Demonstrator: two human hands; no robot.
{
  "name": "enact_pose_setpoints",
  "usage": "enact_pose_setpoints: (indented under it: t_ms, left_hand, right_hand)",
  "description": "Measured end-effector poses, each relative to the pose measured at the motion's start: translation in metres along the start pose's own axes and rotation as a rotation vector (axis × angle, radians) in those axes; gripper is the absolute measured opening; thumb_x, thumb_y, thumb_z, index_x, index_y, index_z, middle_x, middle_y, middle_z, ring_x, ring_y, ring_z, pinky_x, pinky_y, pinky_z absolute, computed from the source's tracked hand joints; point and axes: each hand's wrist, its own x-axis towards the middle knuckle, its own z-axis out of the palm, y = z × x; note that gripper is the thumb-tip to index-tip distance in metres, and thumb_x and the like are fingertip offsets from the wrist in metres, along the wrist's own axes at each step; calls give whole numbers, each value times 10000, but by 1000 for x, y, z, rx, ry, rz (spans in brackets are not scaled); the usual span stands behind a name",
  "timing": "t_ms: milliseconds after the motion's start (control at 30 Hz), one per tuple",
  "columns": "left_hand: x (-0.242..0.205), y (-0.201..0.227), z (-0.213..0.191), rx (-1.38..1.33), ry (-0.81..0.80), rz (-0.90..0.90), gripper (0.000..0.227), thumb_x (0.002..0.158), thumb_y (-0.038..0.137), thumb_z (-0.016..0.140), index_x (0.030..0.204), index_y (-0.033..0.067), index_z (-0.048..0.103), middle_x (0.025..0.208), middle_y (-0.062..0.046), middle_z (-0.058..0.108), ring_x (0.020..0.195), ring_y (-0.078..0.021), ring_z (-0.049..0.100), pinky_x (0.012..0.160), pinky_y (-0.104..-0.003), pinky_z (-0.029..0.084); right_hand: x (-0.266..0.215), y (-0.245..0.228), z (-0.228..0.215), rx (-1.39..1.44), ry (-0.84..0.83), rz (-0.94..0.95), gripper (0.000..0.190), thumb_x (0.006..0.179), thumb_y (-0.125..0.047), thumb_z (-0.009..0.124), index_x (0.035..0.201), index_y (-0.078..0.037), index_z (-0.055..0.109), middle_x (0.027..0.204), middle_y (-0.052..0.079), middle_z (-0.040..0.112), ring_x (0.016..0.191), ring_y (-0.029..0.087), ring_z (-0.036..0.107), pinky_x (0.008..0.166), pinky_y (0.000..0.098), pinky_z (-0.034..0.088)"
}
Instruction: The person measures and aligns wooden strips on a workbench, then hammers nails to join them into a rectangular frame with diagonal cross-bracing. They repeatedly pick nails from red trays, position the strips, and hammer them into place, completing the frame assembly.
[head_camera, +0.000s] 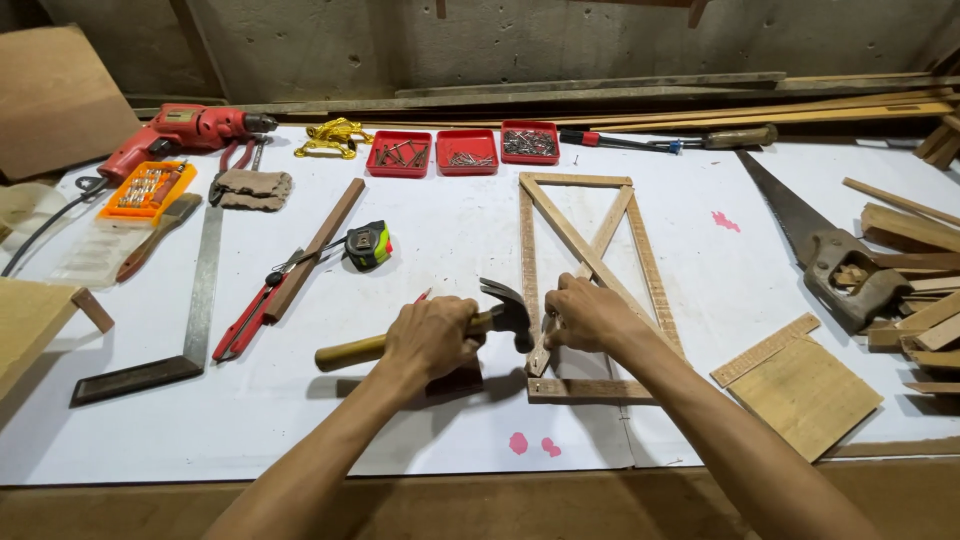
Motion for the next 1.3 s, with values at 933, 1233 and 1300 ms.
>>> enact_pose_setpoints:
  t_ms: [933,1233,1300]
  left_hand:
    - [-96,-84,-55,-111,83,-707,355,845,275,768,1093,26,715,1069,-159,604,816,-272,673,616,-395,581]
    - [-84,-53,-68,130,178,-579,482,845,331,773,1192,19,652,1076,-150,614,989,-279,615,780,-424,527]
    - [-75,-34,-69,215,245,-368,634,807,339,784,1319,24,581,1005,-137,642,903,-260,627,805,-421,490]
  right_hand:
    - [33,-161,30,191,265,-528,883,844,-448,734,1563,-164,306,1488,114,494,1358,337,478,1158,465,381]
    - [10,-132,26,211,424,-598,706,898,-391,693,1493,-123,422,1478,156,513,1368,330,459,1165,462,317]
    - [-1,-115,14,156,391,-536,624,860,-381,713,1402,-129,534,1419,154,543,1360,323,454,1163,449,314]
